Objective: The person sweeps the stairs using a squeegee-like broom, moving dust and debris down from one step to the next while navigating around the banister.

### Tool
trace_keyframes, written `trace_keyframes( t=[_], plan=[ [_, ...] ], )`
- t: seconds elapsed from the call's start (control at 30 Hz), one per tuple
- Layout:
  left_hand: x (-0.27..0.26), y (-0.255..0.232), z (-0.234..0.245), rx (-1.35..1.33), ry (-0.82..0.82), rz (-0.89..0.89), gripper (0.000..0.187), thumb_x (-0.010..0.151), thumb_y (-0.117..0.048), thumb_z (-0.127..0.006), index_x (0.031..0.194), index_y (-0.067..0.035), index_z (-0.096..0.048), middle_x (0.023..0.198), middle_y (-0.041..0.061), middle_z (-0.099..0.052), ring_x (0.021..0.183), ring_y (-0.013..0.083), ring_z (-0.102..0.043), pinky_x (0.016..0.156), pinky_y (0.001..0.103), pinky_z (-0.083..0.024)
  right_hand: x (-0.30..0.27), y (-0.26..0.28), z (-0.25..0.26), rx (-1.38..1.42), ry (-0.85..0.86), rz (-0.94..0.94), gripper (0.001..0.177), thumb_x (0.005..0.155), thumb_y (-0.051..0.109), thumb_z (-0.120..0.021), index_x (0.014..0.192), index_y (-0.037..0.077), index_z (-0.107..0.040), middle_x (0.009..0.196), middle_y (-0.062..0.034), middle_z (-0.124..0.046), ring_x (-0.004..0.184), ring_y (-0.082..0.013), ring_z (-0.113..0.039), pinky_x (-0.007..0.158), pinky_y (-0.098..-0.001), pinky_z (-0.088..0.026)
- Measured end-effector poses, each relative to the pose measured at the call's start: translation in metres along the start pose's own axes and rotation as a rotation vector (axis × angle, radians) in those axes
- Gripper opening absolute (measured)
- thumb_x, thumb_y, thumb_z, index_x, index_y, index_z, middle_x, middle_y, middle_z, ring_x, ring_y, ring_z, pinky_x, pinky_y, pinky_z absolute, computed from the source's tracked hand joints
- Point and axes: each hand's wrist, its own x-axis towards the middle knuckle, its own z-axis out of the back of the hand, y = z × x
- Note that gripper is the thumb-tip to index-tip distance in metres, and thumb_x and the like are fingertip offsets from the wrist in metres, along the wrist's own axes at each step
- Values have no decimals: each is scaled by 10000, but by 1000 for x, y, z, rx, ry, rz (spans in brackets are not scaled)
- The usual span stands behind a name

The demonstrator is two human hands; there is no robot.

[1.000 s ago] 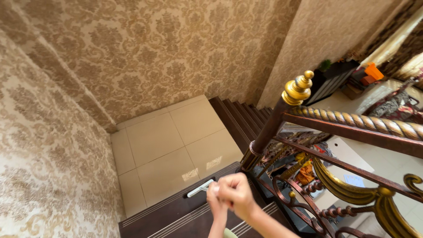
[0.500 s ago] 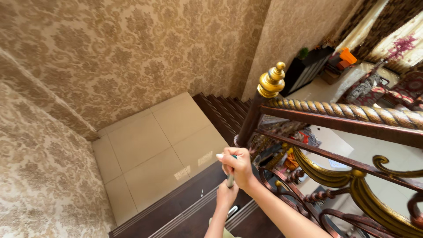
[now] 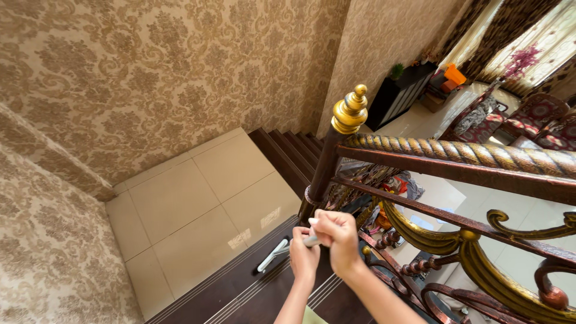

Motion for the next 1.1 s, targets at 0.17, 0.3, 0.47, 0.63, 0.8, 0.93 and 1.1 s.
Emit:
trace_keyframes(
  t=[0.17,0.3,0.47,0.63,0.8,0.93,1.1],
  plan=[
    [2,-38,-7,58,49,75,240,780,-246,-780,954,-137,-656,867,134,-713,881,365,-668,720,502,-513,31,30,34,30,308,-73,427,853,52,-640,513,71,-382,499,16,-372,461,-69,-301,478,-287,-237],
    [7,-4,-29,-141,77,-115,283,810,-225,-749,1041,-87,-660,925,182,-712,901,391,-678,727,474,-540,49,28,35,-140,524,-137,357,817,73,-671,532,-9,-472,513,-35,-453,447,-82,-345,444,-295,-230],
    [6,56,-56,-162,156,-19,298,794,-235,-747,1046,-91,-682,971,179,-726,947,365,-696,766,456,-554,45,13,19,-453,1148,-68,262,786,190,-643,664,-21,-550,594,-28,-558,529,-93,-516,520,-304,-391],
    [4,66,-25,23,366,150,320,773,-248,-744,1052,-96,-709,1028,176,-743,1004,331,-718,815,433,-572,41,-7,27,-310,1070,-295,274,780,193,-645,644,15,-488,573,-9,-497,525,-76,-440,524,-310,-338],
    [25,17,-4,301,539,72,295,846,-307,-666,1046,-106,-745,1073,218,-744,1056,413,-684,860,480,-557,39,-5,39,-243,821,-197,411,826,175,-673,540,25,-418,497,13,-345,457,-72,-304,454,-283,-208],
    [16,-3,-10,277,481,101,358,788,-359,-747,1041,-105,-745,1093,211,-709,1074,419,-653,885,485,-545,51,25,36,-385,921,-137,385,821,181,-660,559,25,-425,512,-11,-344,475,-97,-322,465,-309,-256],
    [-7,27,-8,173,511,221,335,803,-319,-707,1056,-99,-715,1048,167,-754,1068,343,-711,881,442,-581,45,10,25,-421,1204,-150,340,845,190,-649,638,27,-433,574,-21,-356,530,-116,-338,525,-323,-319]
  ],
)
